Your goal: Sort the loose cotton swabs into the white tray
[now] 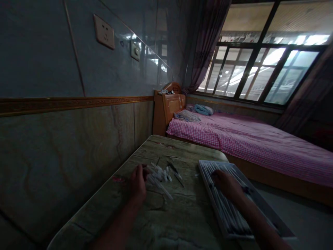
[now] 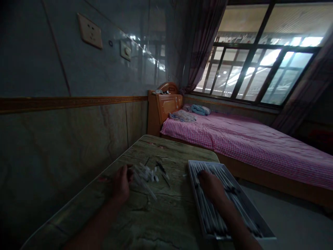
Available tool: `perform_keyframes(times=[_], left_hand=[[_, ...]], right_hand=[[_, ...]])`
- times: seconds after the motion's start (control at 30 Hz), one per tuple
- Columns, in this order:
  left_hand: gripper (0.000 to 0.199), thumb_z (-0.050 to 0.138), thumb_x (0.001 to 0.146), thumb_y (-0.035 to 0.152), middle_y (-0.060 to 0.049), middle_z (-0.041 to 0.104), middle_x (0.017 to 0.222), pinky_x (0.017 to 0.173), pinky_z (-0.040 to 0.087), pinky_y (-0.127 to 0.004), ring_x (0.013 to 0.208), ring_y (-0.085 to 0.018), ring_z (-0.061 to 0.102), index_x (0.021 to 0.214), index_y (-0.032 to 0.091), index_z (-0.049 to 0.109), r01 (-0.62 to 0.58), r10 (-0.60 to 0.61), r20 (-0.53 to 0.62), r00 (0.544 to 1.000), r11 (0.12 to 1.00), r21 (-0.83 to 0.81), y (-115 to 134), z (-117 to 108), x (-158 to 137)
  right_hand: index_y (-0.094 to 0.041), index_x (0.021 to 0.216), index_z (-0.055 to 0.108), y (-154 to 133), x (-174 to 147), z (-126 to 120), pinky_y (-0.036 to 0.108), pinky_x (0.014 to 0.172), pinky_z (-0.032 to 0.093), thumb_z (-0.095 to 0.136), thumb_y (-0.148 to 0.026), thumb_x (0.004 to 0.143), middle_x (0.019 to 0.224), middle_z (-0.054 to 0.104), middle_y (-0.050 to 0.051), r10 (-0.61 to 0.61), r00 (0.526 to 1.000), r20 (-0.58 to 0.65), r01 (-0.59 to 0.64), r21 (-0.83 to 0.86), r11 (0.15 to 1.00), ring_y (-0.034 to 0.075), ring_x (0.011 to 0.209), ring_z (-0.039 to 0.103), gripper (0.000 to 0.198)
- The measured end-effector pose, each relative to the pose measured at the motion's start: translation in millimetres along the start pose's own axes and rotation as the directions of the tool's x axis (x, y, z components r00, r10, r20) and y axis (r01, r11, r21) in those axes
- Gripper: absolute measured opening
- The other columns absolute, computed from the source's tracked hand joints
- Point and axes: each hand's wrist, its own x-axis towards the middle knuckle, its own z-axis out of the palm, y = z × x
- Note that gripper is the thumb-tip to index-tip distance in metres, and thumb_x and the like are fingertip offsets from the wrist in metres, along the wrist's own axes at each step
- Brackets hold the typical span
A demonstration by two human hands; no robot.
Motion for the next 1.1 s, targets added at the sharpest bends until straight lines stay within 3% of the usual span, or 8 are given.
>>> perform_keyframes(times=[0.1,0.3,0.5,0.63,0.8,0.87,0.97,1.1], left_hand=[[0.026,0.051,0.079,0.044,0.005,0.052,0.053,0.042,0.032,-0.021,0.044,-0.01,0.044,0.076,0.02,0.06,-0.043,0.046,-0.09,0.995,0.998,0.036,1.9,-7.9,5.9],[0.025,0.05,0.079,0.043,0.003,0.054,0.059,0.046,0.034,-0.023,0.049,-0.012,0.047,0.079,0.019,0.061,-0.009,0.014,-0.098,0.995,0.999,0.051,-1.4,-12.4,8.2],[0.026,0.054,0.079,0.046,-0.001,0.061,0.065,0.052,0.04,-0.025,0.062,-0.018,0.058,0.077,0.022,0.062,0.019,-0.02,0.017,1.0,0.997,0.078,-4.5,-8.0,2.8],[0.03,0.06,0.075,0.05,-0.001,0.058,0.059,0.05,0.037,-0.026,0.055,-0.017,0.052,0.07,0.02,0.063,-0.024,0.002,0.177,0.984,0.992,0.121,-5.0,-2.6,-7.5],[0.033,0.062,0.075,0.051,-0.001,0.06,0.06,0.05,0.036,-0.024,0.052,-0.013,0.049,0.069,0.019,0.065,-0.064,-0.037,0.571,0.82,0.986,0.156,-13.9,8.6,-27.2],[0.03,0.068,0.07,0.048,0.0,0.061,0.061,0.055,0.04,-0.024,0.057,-0.014,0.053,0.066,0.018,0.064,-0.059,-0.043,0.645,0.763,0.989,0.137,-19.6,11.5,-30.5],[0.032,0.07,0.067,0.049,0.0,0.062,0.062,0.052,0.04,-0.023,0.057,-0.014,0.056,0.067,0.018,0.062,0.0,-0.084,0.577,0.813,0.99,0.143,-24.1,12.2,-27.8],[0.035,0.063,0.069,0.054,-0.002,0.065,0.062,0.042,0.037,-0.023,0.052,-0.017,0.059,0.073,0.019,0.059,0.098,-0.139,0.377,0.916,0.987,0.124,-19.7,9.7,-19.8]], right_hand=[[-0.024,0.1,0.068,-70.9,-19.0,17.1,0.023,0.064,0.037,0.045,-0.031,0.09,0.095,0.074,0.006,-0.208,0.974,0.094,0.201,0.08,0.976,0.018,0.087,0.067,0.026],[-0.02,0.097,0.066,-152.9,-46.9,66.8,0.028,0.064,0.042,0.054,-0.033,0.082,0.098,0.072,0.01,-0.268,0.943,0.199,0.265,0.039,0.963,0.026,0.087,0.068,0.024],[-0.019,0.094,0.065,-148.3,-47.4,81.4,0.028,0.067,0.042,0.05,-0.023,0.083,0.095,0.072,0.012,-0.243,0.947,0.209,0.248,-0.002,0.969,0.025,0.089,0.068,0.018],[-0.019,0.088,0.063,-140.4,-51.1,79.3,0.025,0.063,0.039,0.046,-0.027,0.088,0.088,0.072,0.009,-0.194,0.968,0.162,0.168,0.162,0.972,0.021,0.082,0.067,0.019],[-0.021,0.084,0.058,-142.5,-57.5,90.1,0.024,0.06,0.037,0.045,-0.031,0.09,0.079,0.068,0.003,-0.224,0.974,-0.023,0.212,0.431,0.877,0.017,0.072,0.063,0.017],[-0.021,0.083,0.058,-141.6,-56.4,92.2,0.024,0.059,0.038,0.045,-0.032,0.09,0.076,0.068,0.002,-0.241,0.97,-0.046,0.233,0.475,0.849,0.017,0.07,0.063,0.017],[-0.021,0.088,0.06,-131.6,-49.5,89.7,0.024,0.063,0.04,0.041,-0.032,0.093,0.083,0.068,0.004,-0.204,0.976,-0.07,0.214,0.456,0.864,0.018,0.075,0.064,0.023],[-0.02,0.1,0.062,-112.7,-38.1,83.6,0.024,0.064,0.039,0.04,-0.022,0.093,0.103,0.065,0.008,-0.085,0.996,-0.036,0.091,0.193,0.977,0.018,0.085,0.064,0.022]])
